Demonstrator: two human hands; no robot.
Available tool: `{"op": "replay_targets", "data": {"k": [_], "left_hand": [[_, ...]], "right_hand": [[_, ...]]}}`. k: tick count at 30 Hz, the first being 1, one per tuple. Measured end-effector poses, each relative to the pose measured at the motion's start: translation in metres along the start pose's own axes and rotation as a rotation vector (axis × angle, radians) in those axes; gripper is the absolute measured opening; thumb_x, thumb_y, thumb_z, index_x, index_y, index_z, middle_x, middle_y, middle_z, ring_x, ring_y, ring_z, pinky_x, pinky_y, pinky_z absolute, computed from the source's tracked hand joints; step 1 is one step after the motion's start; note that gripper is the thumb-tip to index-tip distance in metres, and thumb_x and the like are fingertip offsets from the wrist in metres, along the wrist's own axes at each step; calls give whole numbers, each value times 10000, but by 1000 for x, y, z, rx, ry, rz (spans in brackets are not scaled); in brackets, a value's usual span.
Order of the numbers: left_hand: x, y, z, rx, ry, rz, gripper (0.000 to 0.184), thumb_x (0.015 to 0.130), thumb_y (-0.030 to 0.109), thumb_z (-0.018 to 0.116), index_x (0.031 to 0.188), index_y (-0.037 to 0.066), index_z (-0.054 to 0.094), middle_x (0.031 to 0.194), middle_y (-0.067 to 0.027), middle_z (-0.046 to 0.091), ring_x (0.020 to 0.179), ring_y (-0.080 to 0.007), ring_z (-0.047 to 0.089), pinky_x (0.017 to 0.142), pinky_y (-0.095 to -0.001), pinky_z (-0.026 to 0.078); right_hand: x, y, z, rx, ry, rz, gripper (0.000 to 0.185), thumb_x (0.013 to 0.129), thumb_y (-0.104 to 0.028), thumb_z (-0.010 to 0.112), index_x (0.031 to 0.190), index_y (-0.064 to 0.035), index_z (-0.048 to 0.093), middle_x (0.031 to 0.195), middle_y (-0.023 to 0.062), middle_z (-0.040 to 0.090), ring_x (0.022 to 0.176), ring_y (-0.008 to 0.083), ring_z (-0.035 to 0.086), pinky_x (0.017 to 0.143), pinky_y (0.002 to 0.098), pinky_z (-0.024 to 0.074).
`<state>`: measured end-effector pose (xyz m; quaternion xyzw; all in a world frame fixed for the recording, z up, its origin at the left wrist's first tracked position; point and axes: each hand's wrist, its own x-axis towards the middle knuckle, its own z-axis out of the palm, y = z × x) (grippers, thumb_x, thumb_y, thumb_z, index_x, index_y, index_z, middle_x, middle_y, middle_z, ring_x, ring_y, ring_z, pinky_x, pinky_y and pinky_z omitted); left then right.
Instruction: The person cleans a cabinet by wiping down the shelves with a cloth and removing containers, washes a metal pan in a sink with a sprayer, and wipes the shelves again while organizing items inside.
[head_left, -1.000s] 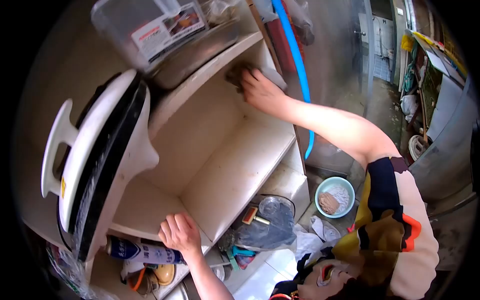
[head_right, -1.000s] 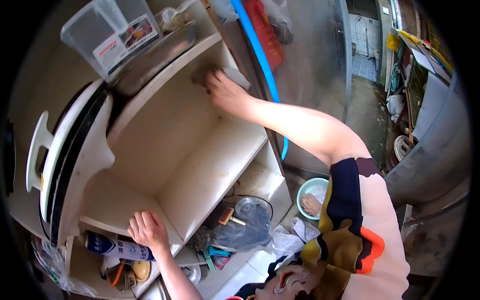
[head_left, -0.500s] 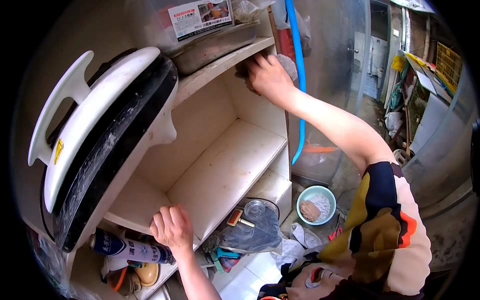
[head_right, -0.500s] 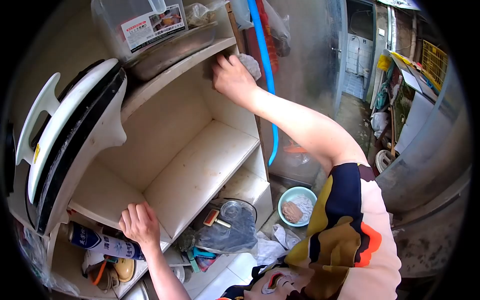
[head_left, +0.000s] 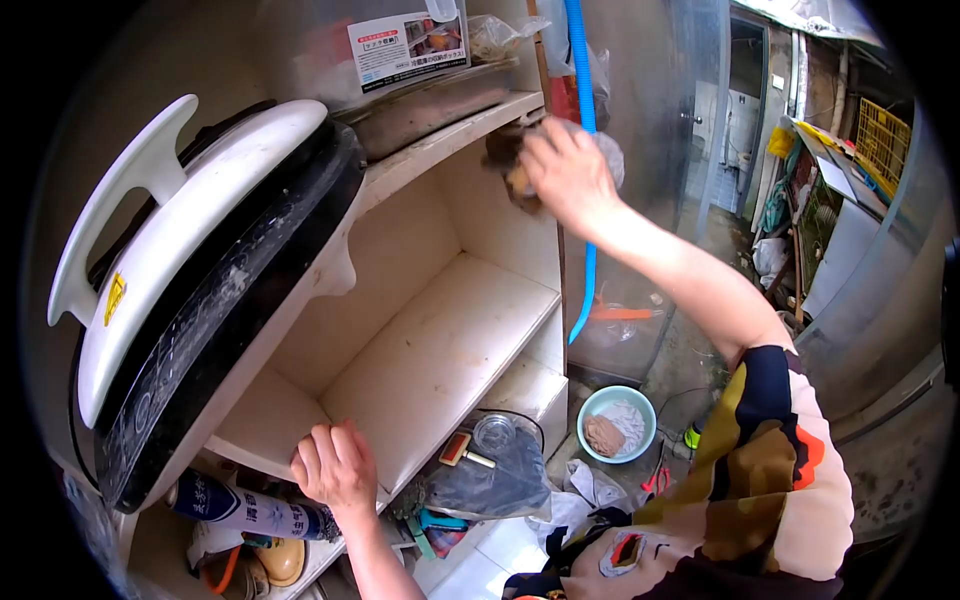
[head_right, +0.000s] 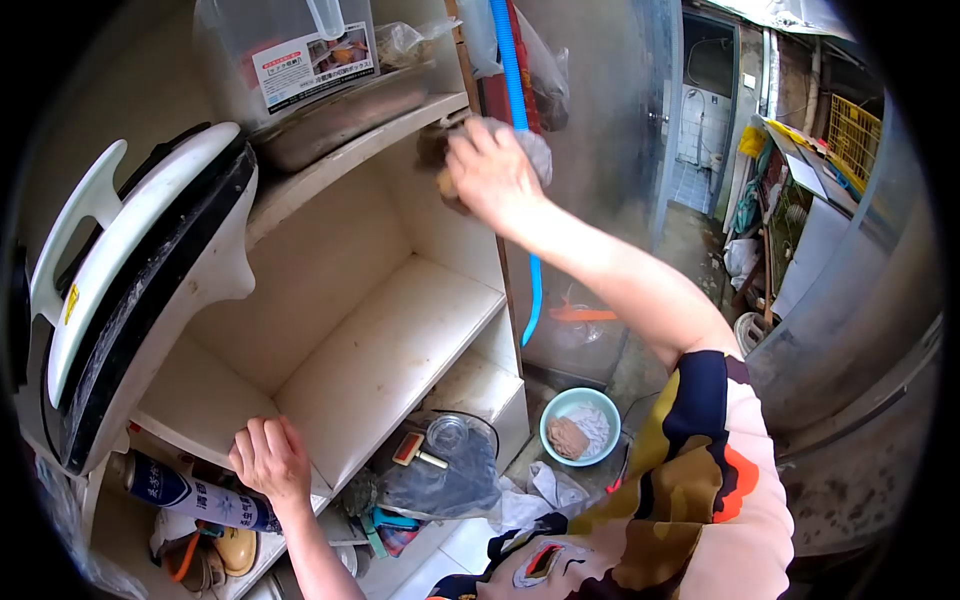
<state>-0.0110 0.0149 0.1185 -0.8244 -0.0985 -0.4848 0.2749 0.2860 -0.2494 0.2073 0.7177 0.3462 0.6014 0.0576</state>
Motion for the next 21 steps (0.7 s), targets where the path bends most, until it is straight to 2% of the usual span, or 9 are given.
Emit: {"op": "replay_targets", "data": {"k": [3, 4, 6, 8, 9, 11, 15, 17, 21], "left_hand": [[0, 0, -1, -14, -9, 8, 133, 728, 124, 613, 699, 102, 485, 720, -43, 504, 696, -219, 505, 665, -328, 361], [0, 0, -2, -14, -12, 3, 133, 728, 124, 613, 699, 102, 485, 720, -43, 504, 696, -219, 505, 665, -328, 361], [-1, -1, -5, -16, -51, -2, 136, 730, 125, 612, 699, 104, 481, 734, -43, 506, 715, -216, 506, 667, -328, 362], [-1, -1, -3, -26, -26, -6, 153, 740, 125, 612, 689, 101, 470, 726, -46, 496, 707, -218, 497, 665, -332, 364], [0, -2, -3, -36, -2, 0, 171, 749, 125, 612, 679, 98, 459, 718, -49, 487, 700, -220, 489, 662, -337, 366], [-1, -2, -3, -47, -6, 1, 174, 748, 127, 613, 678, 97, 457, 718, -51, 484, 697, -219, 485, 663, -335, 363], [-2, -2, -2, -31, -43, -1, 112, 738, 133, 605, 718, 106, 498, 721, -43, 487, 715, -218, 496, 682, -328, 363], [-3, -2, -2, -33, -44, 2, 114, 740, 132, 602, 713, 107, 494, 721, -42, 488, 714, -216, 497, 682, -328, 363], [-1, -2, -1, -15, -48, -7, 121, 736, 130, 606, 706, 111, 491, 721, -38, 491, 709, -210, 498, 689, -323, 365]], "right_hand": [[-18, -7, 2, -81, -33, -71, 267, 670, -181, 557, 878, -24, 613, 962, 83, 554, 1079, 266, 469, 770, 362, 387], [-40, -19, 4, -100, -219, -121, 257, 655, -194, 557, 836, -25, 625, 973, 91, 559, 1088, 271, 467, 733, 354, 379], [-93, -51, 11, -9, -268, -233, 184, 623, -207, 566, 707, -61, 639, 867, 91, 578, 1061, 280, 480, 689, 368, 378], [-147, -80, 21, 149, -452, -241, 158, 626, -217, 577, 651, -93, 672, 858, 93, 615, 1098, 295, 465, 766, 388, 387], [-149, -85, 17, 162, -398, -237, 155, 628, -216, 580, 643, -92, 671, 841, 86, 615, 1052, 284, 478, 773, 378, 386], [-135, -79, 13, 242, -511, -185, 158, 633, -213, 584, 651, -78, 664, 817, 78, 601, 982, 271, 486, 764, 381, 386], [-60, -51, 14, 51, -387, -81, 145, 665, -185, 573, 738, -73, 629, 847, 69, 561, 981, 251, 482, 736, 344, 384], [-17, -31, 11, -38, -147, -30, 156, 648, -192, 592, 703, -56, 646, 831, 73, 574, 912, 241, 470, 730, 337, 369], [-2, -37, 10, -102, -209, -25, 199, 691, -179, 568, 785, -43, 678, 887, 104, 590, 953, 266, 463, 753, 348, 361]]}}
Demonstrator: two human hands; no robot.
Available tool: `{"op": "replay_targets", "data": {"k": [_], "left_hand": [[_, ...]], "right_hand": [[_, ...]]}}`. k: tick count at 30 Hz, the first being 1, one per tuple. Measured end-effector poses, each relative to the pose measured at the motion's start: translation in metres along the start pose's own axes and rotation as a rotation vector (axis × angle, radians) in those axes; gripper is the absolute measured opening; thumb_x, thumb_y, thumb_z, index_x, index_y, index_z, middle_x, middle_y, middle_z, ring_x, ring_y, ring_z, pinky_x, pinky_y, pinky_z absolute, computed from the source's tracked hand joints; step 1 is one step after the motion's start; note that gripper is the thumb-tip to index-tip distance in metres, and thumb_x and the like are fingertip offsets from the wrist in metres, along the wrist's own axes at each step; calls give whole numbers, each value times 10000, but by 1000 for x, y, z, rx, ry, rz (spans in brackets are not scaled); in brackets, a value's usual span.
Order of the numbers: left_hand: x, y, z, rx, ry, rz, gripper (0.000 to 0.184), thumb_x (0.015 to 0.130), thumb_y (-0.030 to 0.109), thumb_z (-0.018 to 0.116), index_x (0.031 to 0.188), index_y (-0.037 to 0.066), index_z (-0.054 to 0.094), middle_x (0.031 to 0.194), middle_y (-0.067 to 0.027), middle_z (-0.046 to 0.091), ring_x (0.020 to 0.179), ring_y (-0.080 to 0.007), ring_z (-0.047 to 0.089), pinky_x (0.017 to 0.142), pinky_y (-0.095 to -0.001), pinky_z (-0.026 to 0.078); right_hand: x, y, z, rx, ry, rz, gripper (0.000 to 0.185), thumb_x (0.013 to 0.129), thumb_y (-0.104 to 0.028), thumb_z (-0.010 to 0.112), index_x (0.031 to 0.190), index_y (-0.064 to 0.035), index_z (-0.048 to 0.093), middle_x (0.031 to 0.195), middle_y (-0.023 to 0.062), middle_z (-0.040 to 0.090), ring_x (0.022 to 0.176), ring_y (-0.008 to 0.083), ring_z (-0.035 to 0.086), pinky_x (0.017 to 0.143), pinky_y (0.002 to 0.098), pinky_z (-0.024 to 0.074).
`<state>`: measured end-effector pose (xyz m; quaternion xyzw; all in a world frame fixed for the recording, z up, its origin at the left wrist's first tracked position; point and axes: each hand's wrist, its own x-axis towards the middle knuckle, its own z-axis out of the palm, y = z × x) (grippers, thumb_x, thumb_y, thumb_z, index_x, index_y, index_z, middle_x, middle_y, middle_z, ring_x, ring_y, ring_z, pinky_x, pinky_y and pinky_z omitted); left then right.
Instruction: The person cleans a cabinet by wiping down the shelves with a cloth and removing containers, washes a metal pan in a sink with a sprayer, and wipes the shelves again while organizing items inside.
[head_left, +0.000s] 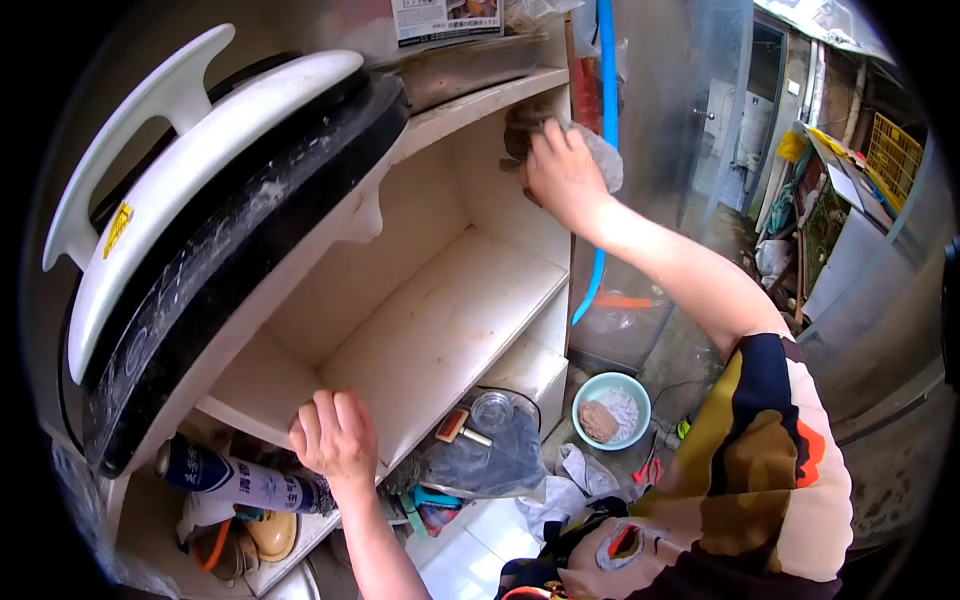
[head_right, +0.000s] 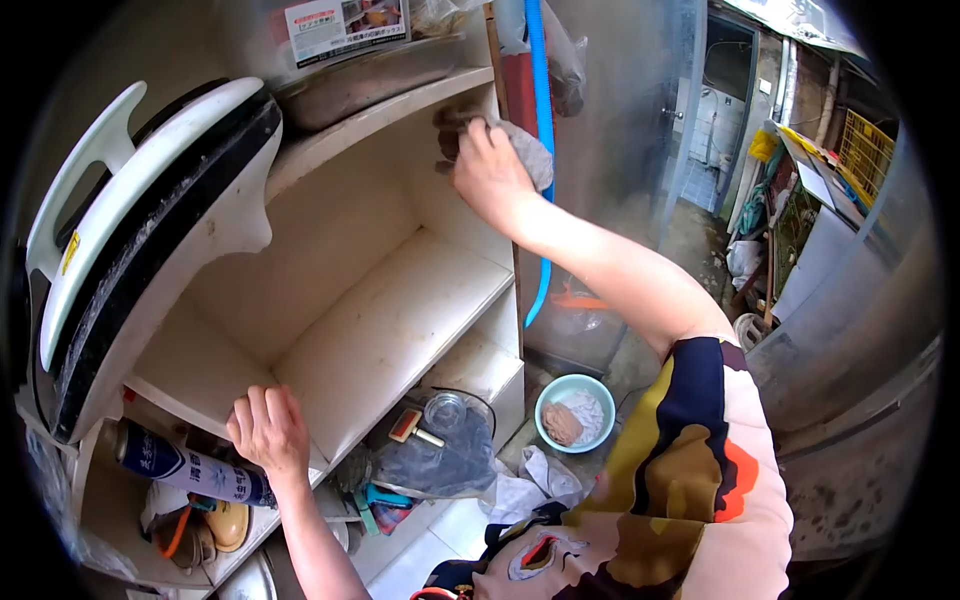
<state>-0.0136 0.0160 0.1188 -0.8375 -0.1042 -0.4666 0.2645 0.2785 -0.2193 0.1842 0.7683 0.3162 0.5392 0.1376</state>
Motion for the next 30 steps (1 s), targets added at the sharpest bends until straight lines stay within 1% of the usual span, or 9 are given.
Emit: {"op": "replay_targets", "data": {"k": [2, 7, 14, 17, 19, 23, 26, 28, 30], "left_hand": [[1, 2, -1, 2, 19, -6, 121, 735, 130, 608, 705, 113, 491, 721, -36, 491, 707, -209, 499, 693, -321, 366], [3, 1, 0, -22, 76, -17, 142, 707, 81, 613, 667, 105, 479, 697, -36, 487, 679, -205, 494, 665, -327, 371], [3, 1, 2, 15, 45, -20, 139, 700, 82, 617, 673, 108, 483, 705, -33, 500, 685, -209, 499, 679, -332, 383], [1, 2, 1, 21, 37, -24, 136, 702, 86, 617, 677, 109, 485, 710, -31, 505, 681, -208, 500, 674, -333, 381], [2, 1, 1, 15, 31, -25, 149, 699, 88, 618, 670, 111, 473, 710, -28, 508, 674, -204, 499, 669, -333, 378], [2, -2, 8, 55, 100, -1, 179, 701, 84, 595, 636, 134, 436, 657, -9, 469, 636, -166, 479, 668, -297, 352], [2, 0, 4, 19, 78, -22, 188, 690, 85, 613, 643, 117, 433, 683, -26, 489, 662, -197, 494, 665, -323, 372], [2, 1, 3, 1, 32, -20, 172, 697, 92, 610, 650, 114, 446, 692, -29, 491, 668, -199, 496, 673, -322, 369], [3, 2, 3, 45, 44, -28, 147, 702, 108, 615, 668, 114, 472, 705, -33, 494, 679, -199, 497, 683, -323, 367]], "right_hand": [[-30, -29, 21, -203, -97, -144, 227, 700, -188, 558, 834, -56, 684, 983, 81, 602, 1045, 271, 451, 799, 368, 358], [-67, -86, 60, -21, -575, -357, 238, 742, -228, 558, 877, -90, 697, 984, 87, 626, 1090, 273, 436, 849, 396, 340], [81, -54, 90, -49, -144, 63, 303, 806, -335, 527, 944, -127, 697, 1104, 80, 577, 1119, 284, 406, 932, 450, 297], [93, -58, 92, 23, -304, -10, 329, 828, -344, 504, 1009, -134, 680, 1143, 97, 563, 1152, 290, 395, 946, 463, 297], [62, -90, 132, -117, -249, -91, 318, 839, -309, 504, 1049, -136, 668, 1209, 94, 537, 1204, 303, 364, 955, 464, 300], [-3, -137, 118, -27, -771, -438, 326, 831, -220, 526, 1128, -137, 629, 1273, 49, 506, 1259, 306, 318, 992, 488, 267], [1, -130, 130, 113, -713, -382, 332, 829, -220, 524, 1136, -138, 622, 1272, 45, 509, 1259, 305, 321, 998, 491, 256], [27, -112, 106, -52, -697, -405, 326, 825, -225, 521, 1119, -138, 630, 1256, 50, 522, 1252, 304, 332, 1002, 490, 250], [58, -91, 108, -109, -422, -165, 321, 817, -258, 523, 1071, -109, 651, 1177, 76, 574, 1223, 304, 370, 1001, 491, 256]]}}
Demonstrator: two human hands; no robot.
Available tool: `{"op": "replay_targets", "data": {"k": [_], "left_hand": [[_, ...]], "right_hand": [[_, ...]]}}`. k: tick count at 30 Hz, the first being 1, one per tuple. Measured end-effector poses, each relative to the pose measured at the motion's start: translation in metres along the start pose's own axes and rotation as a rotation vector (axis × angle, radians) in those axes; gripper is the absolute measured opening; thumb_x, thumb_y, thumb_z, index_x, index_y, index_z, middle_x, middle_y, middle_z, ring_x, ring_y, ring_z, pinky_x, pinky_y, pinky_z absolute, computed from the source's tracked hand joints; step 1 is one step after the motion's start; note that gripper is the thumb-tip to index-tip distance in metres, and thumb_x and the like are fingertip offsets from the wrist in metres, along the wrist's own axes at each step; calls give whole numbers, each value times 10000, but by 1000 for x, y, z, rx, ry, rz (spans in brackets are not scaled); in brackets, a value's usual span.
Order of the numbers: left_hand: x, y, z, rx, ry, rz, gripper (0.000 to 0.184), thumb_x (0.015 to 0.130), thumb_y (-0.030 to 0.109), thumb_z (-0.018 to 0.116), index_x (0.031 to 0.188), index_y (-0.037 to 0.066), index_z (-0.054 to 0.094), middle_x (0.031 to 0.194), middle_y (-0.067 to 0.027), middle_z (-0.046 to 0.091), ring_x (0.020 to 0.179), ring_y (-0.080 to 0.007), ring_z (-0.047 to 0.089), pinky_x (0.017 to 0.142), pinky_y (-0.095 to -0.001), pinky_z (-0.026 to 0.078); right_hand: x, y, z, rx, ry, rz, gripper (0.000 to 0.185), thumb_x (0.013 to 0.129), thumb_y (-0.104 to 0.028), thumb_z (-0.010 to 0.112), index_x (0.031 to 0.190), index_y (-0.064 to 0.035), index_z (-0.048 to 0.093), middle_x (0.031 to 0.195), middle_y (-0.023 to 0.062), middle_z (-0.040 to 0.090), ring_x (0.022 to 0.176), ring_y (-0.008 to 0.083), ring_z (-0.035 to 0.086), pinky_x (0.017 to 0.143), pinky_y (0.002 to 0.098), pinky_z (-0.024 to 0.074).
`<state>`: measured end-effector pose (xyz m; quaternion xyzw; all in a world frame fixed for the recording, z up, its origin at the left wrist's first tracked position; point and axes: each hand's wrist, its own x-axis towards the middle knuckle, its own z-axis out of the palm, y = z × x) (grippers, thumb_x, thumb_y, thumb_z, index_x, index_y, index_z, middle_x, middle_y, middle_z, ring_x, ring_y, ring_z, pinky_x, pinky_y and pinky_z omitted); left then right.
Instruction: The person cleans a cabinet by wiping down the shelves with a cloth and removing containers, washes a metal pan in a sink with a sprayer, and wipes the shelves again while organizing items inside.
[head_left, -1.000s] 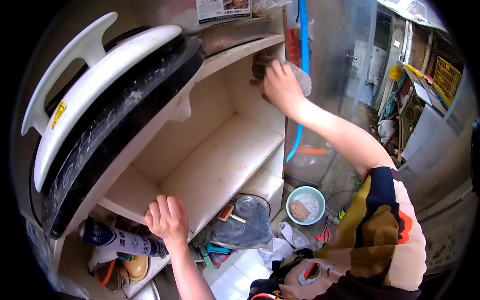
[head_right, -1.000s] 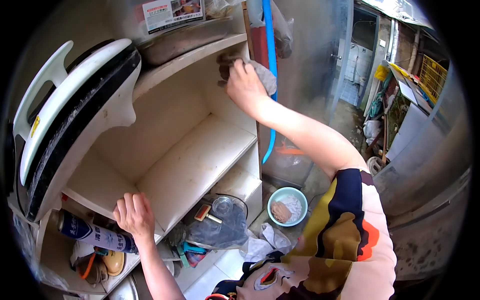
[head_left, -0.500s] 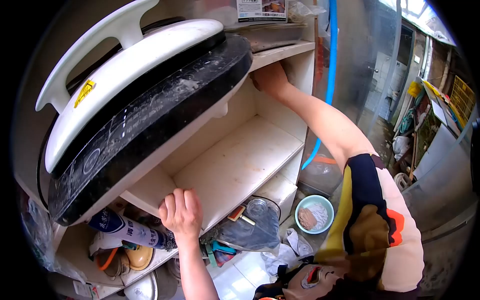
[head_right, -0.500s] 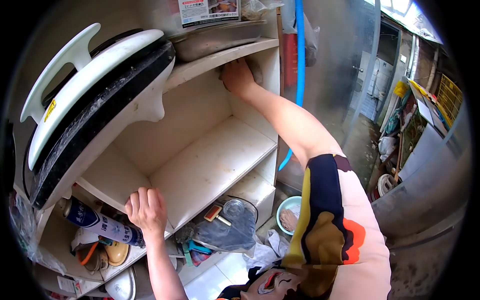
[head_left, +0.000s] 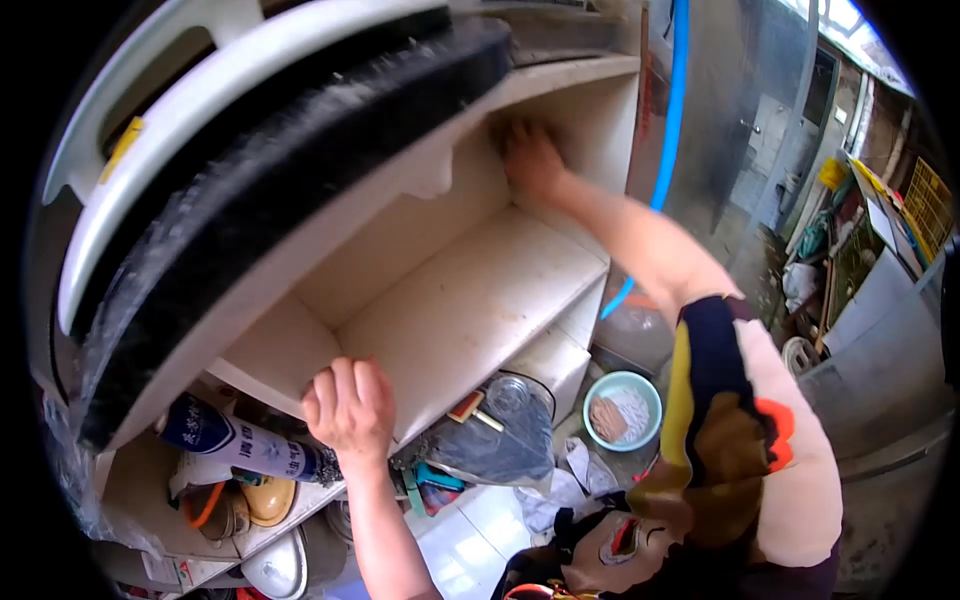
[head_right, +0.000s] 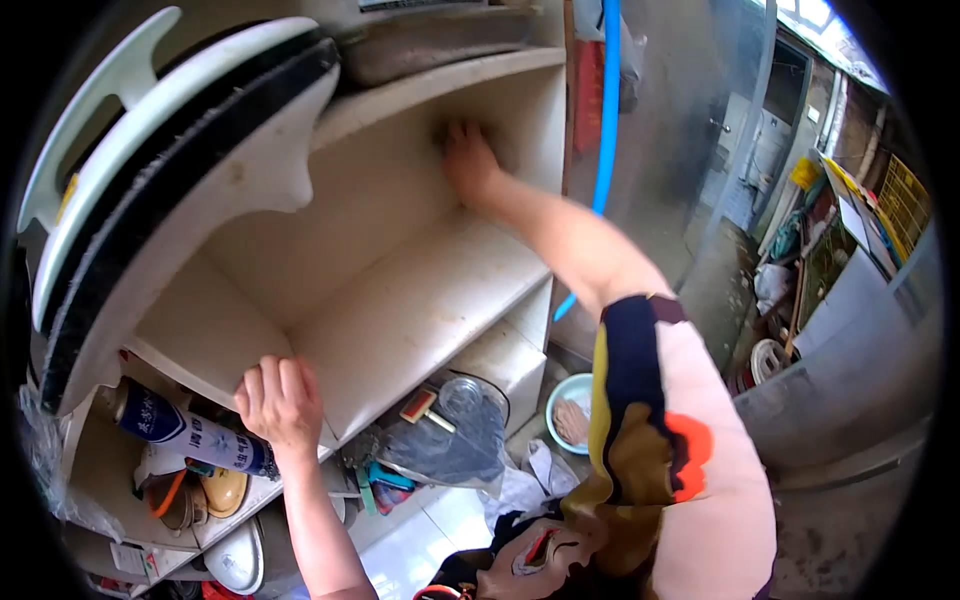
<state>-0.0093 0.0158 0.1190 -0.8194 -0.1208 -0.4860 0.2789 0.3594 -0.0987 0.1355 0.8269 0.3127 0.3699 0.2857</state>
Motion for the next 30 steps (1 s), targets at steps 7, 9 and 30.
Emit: {"op": "replay_targets", "data": {"k": [7, 9, 30], "left_hand": [[-1, 0, -1, -28, -42, -3, 106, 722, 122, 621, 711, 113, 515, 743, -26, 526, 720, -206, 513, 683, -326, 368], [-1, -1, -1, -37, -19, 2, 111, 712, 93, 619, 705, 113, 510, 734, -26, 525, 703, -207, 513, 672, -331, 373], [-6, -12, -5, -346, 105, 110, 68, 731, 102, 606, 708, 75, 548, 759, -37, 573, 660, -217, 520, 625, -320, 368]], "right_hand": [[27, 39, -11, 65, 312, 166, 268, 814, -292, 535, 975, -146, 693, 1148, 70, 567, 1197, 293, 374, 949, 473, 307], [16, 11, 3, 61, 141, 84, 274, 824, -286, 527, 999, -145, 684, 1161, 68, 557, 1207, 292, 356, 938, 466, 318], [-95, -219, -156, 1323, -113, -324, 410, 726, -440, 573, 1081, -245, 639, 1106, 107, 603, 1059, 299, 550, 854, 439, 471]]}}
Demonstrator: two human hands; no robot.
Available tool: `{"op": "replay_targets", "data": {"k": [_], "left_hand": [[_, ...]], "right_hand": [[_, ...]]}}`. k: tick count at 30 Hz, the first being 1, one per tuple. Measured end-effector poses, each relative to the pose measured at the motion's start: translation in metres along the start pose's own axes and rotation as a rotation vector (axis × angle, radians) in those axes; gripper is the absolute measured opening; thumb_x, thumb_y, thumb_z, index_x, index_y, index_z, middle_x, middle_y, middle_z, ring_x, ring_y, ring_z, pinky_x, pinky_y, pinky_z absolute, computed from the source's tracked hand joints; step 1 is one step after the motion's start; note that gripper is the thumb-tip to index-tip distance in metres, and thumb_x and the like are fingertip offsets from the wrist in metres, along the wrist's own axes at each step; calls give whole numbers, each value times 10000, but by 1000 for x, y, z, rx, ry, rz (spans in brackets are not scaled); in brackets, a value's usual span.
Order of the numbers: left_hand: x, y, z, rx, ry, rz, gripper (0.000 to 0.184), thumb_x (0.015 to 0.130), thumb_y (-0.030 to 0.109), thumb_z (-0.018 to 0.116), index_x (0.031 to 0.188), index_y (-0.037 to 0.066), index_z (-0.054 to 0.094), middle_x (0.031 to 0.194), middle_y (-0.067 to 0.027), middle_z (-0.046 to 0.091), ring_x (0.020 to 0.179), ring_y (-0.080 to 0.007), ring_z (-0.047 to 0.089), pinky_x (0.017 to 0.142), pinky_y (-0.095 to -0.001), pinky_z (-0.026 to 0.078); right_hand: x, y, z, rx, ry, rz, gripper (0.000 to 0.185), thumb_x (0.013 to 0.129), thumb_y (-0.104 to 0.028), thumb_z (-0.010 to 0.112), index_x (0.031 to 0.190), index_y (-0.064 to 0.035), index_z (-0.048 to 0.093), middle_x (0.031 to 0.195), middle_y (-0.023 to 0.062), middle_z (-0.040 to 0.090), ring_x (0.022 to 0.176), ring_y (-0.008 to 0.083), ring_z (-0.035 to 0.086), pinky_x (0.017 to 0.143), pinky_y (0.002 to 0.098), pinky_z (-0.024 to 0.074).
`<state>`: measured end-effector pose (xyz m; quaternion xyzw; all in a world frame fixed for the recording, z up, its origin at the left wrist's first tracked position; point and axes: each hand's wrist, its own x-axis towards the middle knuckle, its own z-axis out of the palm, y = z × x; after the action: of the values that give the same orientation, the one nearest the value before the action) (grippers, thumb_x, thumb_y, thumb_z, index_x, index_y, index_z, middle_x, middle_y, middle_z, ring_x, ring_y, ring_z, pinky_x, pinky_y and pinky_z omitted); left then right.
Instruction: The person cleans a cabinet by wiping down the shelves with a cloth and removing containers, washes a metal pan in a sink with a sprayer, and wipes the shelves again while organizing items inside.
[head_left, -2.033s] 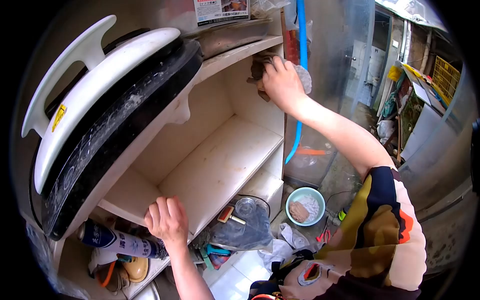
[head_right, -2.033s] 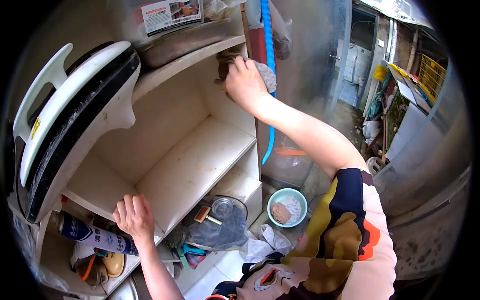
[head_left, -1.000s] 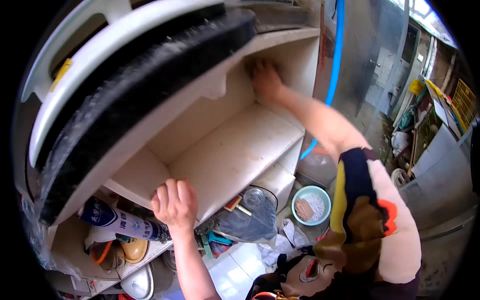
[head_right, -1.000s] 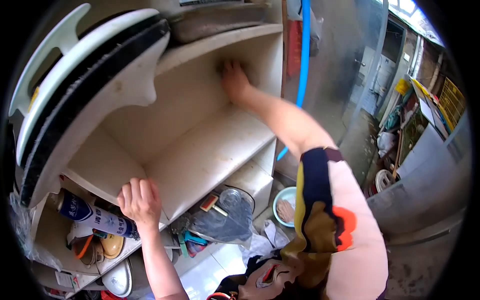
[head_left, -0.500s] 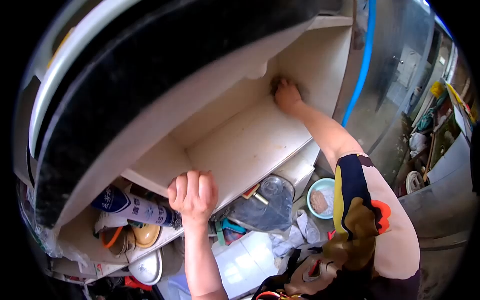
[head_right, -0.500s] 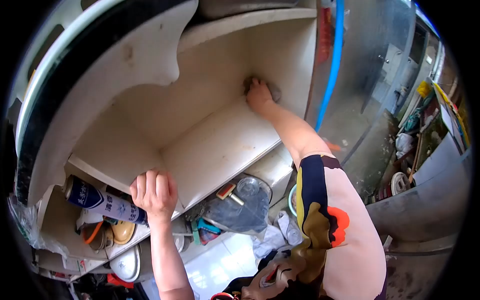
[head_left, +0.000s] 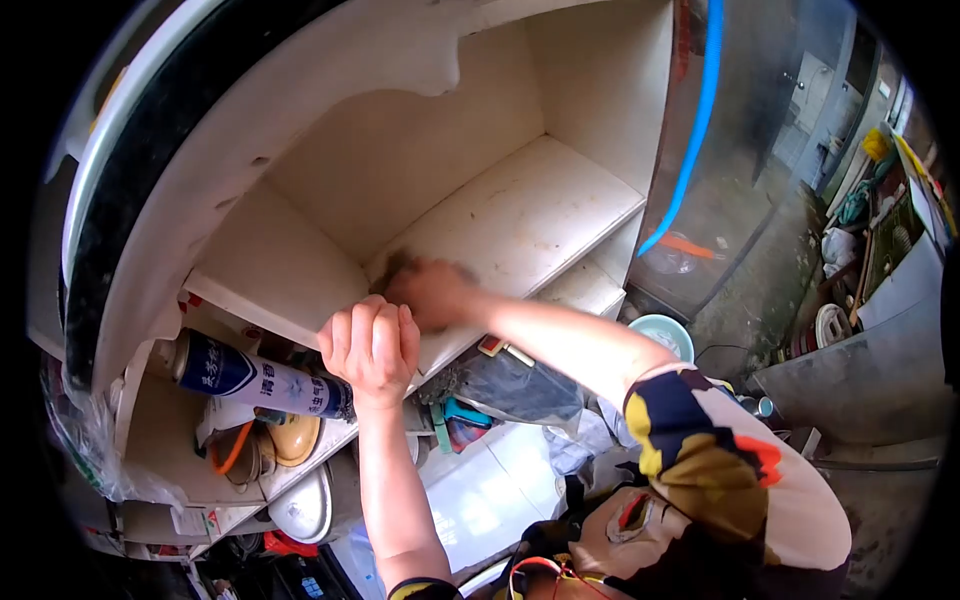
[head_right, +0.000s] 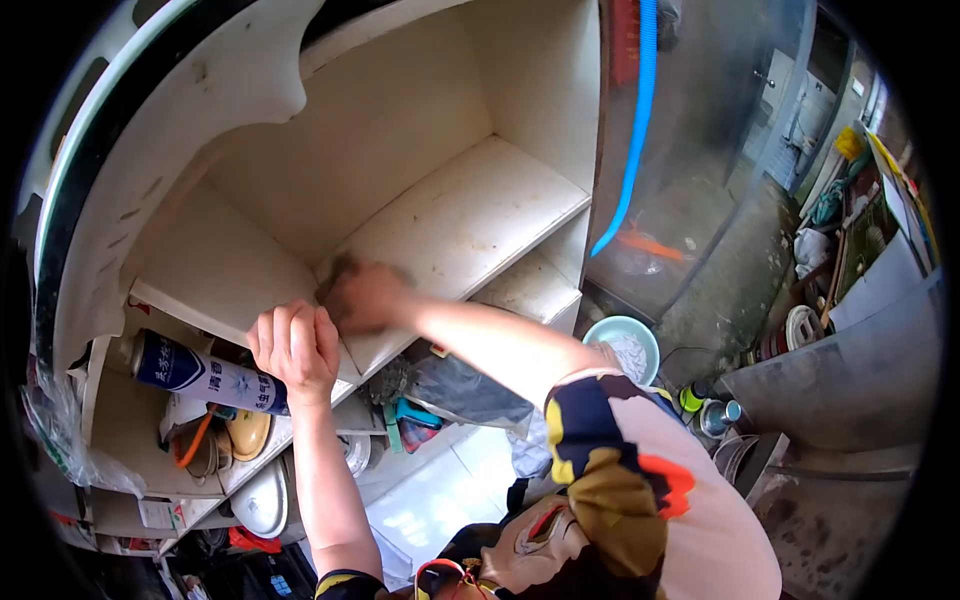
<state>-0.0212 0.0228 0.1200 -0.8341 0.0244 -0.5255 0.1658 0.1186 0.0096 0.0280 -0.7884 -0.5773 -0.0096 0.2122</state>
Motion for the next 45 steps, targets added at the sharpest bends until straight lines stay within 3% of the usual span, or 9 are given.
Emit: {"op": "replay_targets", "data": {"k": [3, 9, 14, 20, 24, 28, 35, 38, 45], "left_hand": [[0, -2, -4, -52, -16, 3, 65, 718, 72, 614, 736, 66, 551, 763, -41, 570, 671, -227, 524, 625, -330, 371], [-18, 1, -65, -307, 119, -156, 57, 795, -2, 529, 749, -34, 517, 748, -143, 572, 675, -256, 515, 610, -343, 398], [-69, 18, -101, -355, 246, -504, 140, 847, 53, 483, 726, -17, 485, 702, -131, 540, 631, -214, 469, 581, -309, 353], [-76, 45, -90, -522, 245, -731, 155, 873, 44, 429, 736, -20, 463, 730, -79, 518, 664, -146, 435, 616, -255, 348], [-80, 45, -84, -564, 248, -780, 168, 890, 49, 424, 740, -15, 462, 737, -79, 521, 678, -140, 437, 627, -249, 345], [-87, 46, -83, -582, 261, -863, 179, 898, 64, 428, 740, -11, 468, 737, -76, 520, 691, -129, 439, 646, -247, 350], [-94, 55, -78, -629, 202, -936, 178, 890, 83, 460, 733, -1, 474, 742, -74, 530, 682, -124, 448, 627, -243, 356], [-97, 56, -72, -763, 338, -1071, 182, 889, 86, 457, 724, 9, 459, 738, -66, 524, 685, -119, 441, 647, -242, 353], [-121, 70, -74, -1005, 445, -1373, 179, 911, 103, 449, 743, 42, 459, 736, -57, 513, 676, -102, 422, 639, -235, 328]], "right_hand": [[-25, 3, -17, 54, 51, -96, 419, 712, -469, 590, 1077, -270, 639, 1141, 76, 589, 1082, 276, 539, 877, 419, 461], [-54, 153, -77, -147, 92, 600, 561, 712, -406, 588, 1222, -180, 528, 1260, 75, 504, 1154, 292, 468, 932, 439, 405], [-45, 145, -75, -330, 101, 736, 574, 746, -464, 545, 1244, -182, 510, 1290, 58, 467, 1197, 300, 404, 939, 475, 377], [15, 29, -13, -188, -22, 346, 606, 709, -526, 560, 1285, -379, 444, 1379, -27, 392, 1257, 311, 340, 984, 567, 275], [32, -14, 7, -97, -131, 113, 540, 696, -381, 589, 1230, -335, 523, 1331, 22, 438, 1229, 318, 366, 975, 595, 271], [4, -17, -8, -13, -293, 68, 398, 697, -189, 608, 1088, -259, 631, 1175, 13, 565, 1184, 296, 428, 932, 488, 375], [-85, -21, -42, 19, -178, -401, 342, 653, -110, 610, 983, -166, 678, 1021, 29, 640, 1042, 284, 540, 807, 406, 475], [-57, 11, -50, 545, -362, -303, 385, 615, -132, 621, 993, -64, 652, 941, 105, 653, 849, 225, 612, 757, 315, 477], [12, 49, -66, 1375, -177, 270, 492, 720, -248, 663, 1124, 10, 557, 1039, 98, 625, 913, 199, 599, 790, 293, 489]]}}
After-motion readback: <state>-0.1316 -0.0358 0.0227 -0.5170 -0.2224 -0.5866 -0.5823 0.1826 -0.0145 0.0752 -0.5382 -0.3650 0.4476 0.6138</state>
